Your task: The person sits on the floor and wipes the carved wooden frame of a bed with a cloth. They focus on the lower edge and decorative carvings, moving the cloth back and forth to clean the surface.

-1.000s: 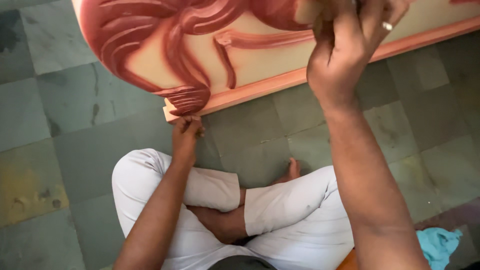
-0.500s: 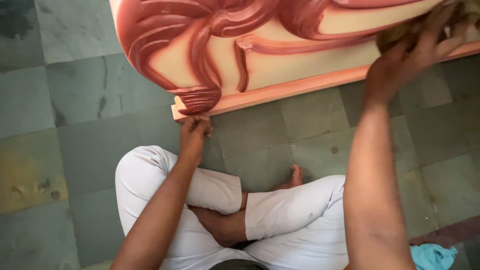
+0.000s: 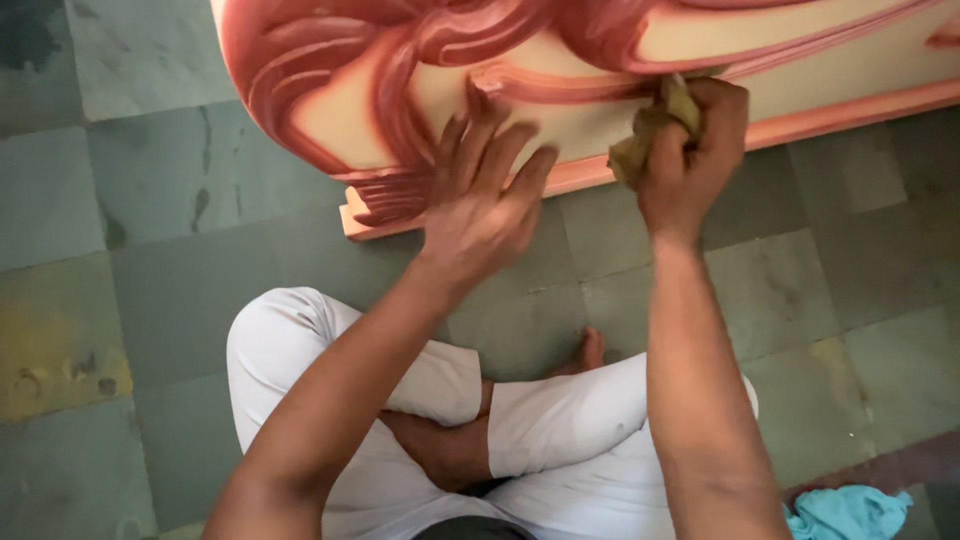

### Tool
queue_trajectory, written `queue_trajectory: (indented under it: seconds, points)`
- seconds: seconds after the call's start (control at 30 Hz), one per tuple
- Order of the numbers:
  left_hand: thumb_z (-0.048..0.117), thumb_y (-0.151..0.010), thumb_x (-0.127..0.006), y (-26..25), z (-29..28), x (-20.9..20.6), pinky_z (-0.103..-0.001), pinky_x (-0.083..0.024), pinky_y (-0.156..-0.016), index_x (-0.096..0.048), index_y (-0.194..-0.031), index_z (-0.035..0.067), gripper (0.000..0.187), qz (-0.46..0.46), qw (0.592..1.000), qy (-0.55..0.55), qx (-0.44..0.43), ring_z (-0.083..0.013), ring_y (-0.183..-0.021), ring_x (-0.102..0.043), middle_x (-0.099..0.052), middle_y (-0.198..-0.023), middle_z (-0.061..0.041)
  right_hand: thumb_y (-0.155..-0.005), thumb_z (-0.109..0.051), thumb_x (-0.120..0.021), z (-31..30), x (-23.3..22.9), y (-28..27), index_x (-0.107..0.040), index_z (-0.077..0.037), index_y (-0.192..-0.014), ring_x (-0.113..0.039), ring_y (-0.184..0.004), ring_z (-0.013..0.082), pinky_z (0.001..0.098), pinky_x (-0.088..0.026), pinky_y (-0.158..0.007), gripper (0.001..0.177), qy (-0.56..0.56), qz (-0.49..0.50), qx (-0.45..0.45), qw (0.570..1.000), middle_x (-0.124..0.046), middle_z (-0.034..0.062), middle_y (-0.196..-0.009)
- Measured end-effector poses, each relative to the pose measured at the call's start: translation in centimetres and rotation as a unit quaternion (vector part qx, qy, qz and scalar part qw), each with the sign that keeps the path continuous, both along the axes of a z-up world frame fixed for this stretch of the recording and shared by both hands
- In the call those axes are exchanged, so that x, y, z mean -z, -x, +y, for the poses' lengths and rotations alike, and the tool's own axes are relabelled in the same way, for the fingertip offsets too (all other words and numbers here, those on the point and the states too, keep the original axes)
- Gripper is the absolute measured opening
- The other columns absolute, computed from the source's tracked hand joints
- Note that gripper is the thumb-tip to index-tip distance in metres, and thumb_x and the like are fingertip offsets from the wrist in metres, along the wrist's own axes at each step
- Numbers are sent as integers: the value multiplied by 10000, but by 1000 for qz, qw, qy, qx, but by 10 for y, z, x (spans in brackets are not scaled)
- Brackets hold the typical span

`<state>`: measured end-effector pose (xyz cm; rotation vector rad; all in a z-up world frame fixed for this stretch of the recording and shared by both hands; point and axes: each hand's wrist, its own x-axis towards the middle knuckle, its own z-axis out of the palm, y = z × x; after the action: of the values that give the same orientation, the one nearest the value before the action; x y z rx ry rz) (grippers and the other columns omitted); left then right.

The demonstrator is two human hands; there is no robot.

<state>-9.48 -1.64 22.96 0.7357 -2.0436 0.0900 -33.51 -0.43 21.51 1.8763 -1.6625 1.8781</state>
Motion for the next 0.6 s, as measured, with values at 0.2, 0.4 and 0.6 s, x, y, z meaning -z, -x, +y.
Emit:
queue_trajectory:
  seconds: [0.2, 0.4, 0.6]
  points:
    - [120, -972, -649, 24, -35, -7, -521, -383, -1164, -673, -1260, 30, 303, -28, 997, 62, -29, -288, -1291, -538, -593, -1312, -106, -946, 51, -430, 20, -39, -11, -310, -86, -1629, -641, -964, 167, 299, -581, -915, 707, -31, -57, -39, 997, -622, 89, -1154]
    - [119, -977, -647, 33, -39, -2, -483, -407, -1097, -697, -1204, 76, 237, -37, 993, 91, -63, -236, -1218, -546, -598, -1237, -47, -1002, 76, -469, 9, 1, 31, -454, -69, -1509, -552, -1131, 203, 320, -470, -1064, 527, 22, -72, -26, 997, -540, 117, -1267]
    - [128, -965, -667, 37, -45, 0, -459, -411, -1060, -695, -1167, 109, 205, -27, 990, 119, -73, -226, -1176, -535, -594, -1212, -21, -1002, 39, -566, -8, 27, 30, -483, -4, -1482, -439, -1386, 384, 469, -359, -1199, 489, -20, 157, 124, 980, -459, 227, -1503]
